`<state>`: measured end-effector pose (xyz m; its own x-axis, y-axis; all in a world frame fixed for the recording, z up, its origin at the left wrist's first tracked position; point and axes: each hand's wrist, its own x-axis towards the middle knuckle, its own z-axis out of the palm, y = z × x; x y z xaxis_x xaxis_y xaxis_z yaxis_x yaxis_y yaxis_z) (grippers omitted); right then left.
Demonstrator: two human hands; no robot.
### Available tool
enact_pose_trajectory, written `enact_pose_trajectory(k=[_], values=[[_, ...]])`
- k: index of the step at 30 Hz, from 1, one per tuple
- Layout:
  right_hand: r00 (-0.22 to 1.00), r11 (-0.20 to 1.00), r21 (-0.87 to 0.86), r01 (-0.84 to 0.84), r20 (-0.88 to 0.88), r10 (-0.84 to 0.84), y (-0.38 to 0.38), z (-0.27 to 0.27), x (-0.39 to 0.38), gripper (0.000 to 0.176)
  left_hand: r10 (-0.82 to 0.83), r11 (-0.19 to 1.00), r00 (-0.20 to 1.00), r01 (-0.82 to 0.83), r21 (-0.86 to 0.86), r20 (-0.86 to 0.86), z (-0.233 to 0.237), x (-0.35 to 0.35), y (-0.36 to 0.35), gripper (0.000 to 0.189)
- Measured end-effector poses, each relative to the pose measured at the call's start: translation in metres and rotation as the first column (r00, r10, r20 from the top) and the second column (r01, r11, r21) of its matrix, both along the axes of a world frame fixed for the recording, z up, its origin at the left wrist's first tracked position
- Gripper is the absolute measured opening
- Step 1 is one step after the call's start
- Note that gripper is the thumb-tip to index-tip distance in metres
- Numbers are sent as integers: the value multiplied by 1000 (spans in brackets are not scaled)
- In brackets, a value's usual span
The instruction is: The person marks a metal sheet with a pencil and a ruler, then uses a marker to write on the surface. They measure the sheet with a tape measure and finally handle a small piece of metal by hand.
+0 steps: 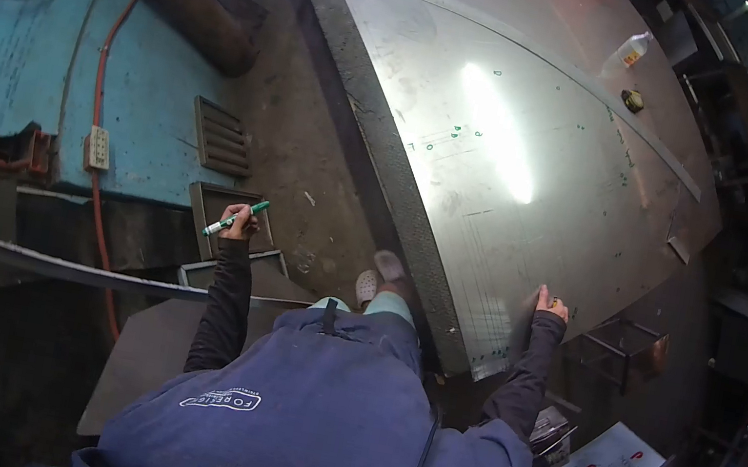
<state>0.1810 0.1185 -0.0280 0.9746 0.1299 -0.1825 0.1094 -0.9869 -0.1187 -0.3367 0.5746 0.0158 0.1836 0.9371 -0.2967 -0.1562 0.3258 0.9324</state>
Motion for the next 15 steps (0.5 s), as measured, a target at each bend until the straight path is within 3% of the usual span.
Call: enact_pose_trajectory(k=[3, 7, 11, 15], values=[[998, 999, -5, 53, -16, -53, 0, -2, 0, 78, -69, 998, 997, 69, 13, 27, -3, 18, 31, 17], [988, 997, 7, 83, 127, -83, 0, -10, -8, 74, -222, 941, 975, 205, 268, 35, 4, 58, 98, 15], [980, 992, 12, 122, 160, -122, 3, -5, -8, 70, -304, 910, 952, 280, 305, 35, 42, 115, 158, 15], [963, 978, -18, 209, 175, -203, -7, -22, -6, 68, -471, 858, 871, 415, 304, 142, 50, 161, 220, 15]])
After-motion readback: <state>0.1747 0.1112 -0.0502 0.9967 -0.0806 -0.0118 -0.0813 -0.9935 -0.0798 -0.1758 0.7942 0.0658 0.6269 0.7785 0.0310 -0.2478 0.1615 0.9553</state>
